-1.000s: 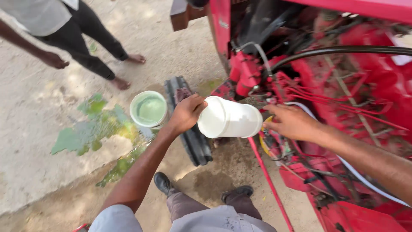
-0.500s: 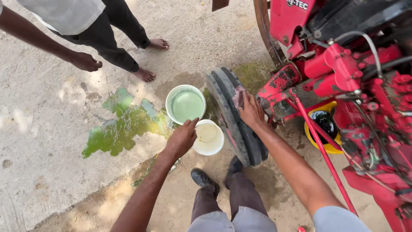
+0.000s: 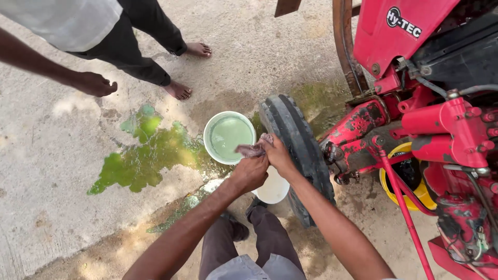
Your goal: Cleaning tractor parts and adding coolant/fluid to the engine during maintenance.
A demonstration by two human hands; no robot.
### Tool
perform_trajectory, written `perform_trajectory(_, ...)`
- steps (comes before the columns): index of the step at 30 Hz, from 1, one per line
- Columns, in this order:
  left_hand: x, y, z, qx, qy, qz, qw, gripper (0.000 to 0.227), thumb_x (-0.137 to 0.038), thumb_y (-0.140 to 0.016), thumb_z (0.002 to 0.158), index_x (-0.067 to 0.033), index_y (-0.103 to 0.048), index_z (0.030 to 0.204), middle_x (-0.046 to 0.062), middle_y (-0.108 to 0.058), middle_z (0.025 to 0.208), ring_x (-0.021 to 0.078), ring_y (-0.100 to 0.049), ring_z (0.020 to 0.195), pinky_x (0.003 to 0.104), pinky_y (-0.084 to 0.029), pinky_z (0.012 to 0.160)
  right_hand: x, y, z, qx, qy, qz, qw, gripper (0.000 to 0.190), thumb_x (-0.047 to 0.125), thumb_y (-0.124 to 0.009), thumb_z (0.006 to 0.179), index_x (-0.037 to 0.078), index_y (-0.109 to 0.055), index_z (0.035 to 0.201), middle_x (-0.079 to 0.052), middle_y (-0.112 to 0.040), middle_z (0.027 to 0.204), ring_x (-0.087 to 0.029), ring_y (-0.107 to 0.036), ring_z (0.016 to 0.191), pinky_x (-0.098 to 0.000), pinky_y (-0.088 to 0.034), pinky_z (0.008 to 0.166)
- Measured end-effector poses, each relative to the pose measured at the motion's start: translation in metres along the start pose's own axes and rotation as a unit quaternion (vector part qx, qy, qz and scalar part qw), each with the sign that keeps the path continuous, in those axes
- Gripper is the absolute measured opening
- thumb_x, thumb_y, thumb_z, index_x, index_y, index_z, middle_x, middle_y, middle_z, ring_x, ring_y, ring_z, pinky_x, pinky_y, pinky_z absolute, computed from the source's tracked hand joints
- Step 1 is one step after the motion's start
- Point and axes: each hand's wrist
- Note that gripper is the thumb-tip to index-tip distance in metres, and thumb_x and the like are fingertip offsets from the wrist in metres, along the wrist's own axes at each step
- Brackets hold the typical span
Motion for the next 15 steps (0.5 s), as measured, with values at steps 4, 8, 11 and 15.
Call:
perform_trajectory(4,-0.023,0.082,-0.008,-0.005,-0.050,-0.007,0.999,0.056,-0.010,-0.064,0.085,-0.0058,-0.046,0.138,0.011,-0.073,0.102,0.0290,-0.072,0.092,0.047,-0.057,0.076,-0.001,0.041,0.064,-0.138,0.006,-0.143,0.980,0.026,0.024,-0.062,0.103,0.000,-0.070,0.108,-0.018,-0.071,0.096,-0.028,-0.070,0.088,-0.0414,-0.054,0.078)
perform_trajectory(8,-0.008,0.138,-0.020,0.076,-0.113,-0.082,0.987,0.085,-0.005,-0.062,0.079,-0.0067,-0.032,0.158,0.019,-0.069,0.105,0.0358,-0.070,0.089,0.047,-0.059,0.068,0.066,0.080,0.044,-0.270,-0.020,-0.402,0.875,0.045,0.045,-0.059,0.103,0.002,-0.067,0.112,-0.029,-0.071,0.098,-0.047,-0.069,0.096,-0.0559,-0.053,0.083)
perform_trajectory(11,0.040,0.146,-0.030,0.098,-0.068,-0.128,0.985,0.081,-0.006,-0.060,0.083,-0.0079,-0.033,0.159,0.018,-0.069,0.107,0.0366,-0.070,0.092,0.049,-0.057,0.076,0.073,0.082,-0.003,-0.289,0.018,-0.571,0.769,0.056,0.055,-0.063,0.093,0.006,-0.064,0.119,-0.027,-0.071,0.101,-0.046,-0.069,0.094,-0.0574,-0.052,0.079)
perform_trajectory(15,0.132,0.106,-0.034,0.135,0.026,-0.170,0.976,0.065,-0.010,-0.060,0.088,-0.0132,-0.046,0.152,0.019,-0.070,0.109,0.0396,-0.069,0.097,0.053,-0.054,0.085,0.052,0.025,-0.047,-0.324,0.167,-0.678,0.639,0.058,0.057,-0.061,0.090,0.016,-0.058,0.130,-0.017,-0.070,0.117,-0.036,-0.072,0.099,-0.0508,-0.056,0.085)
Point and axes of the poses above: each hand's wrist, its own z-axis towards the middle knuckle, its own y-axis out of the back of the hand, x = y × z
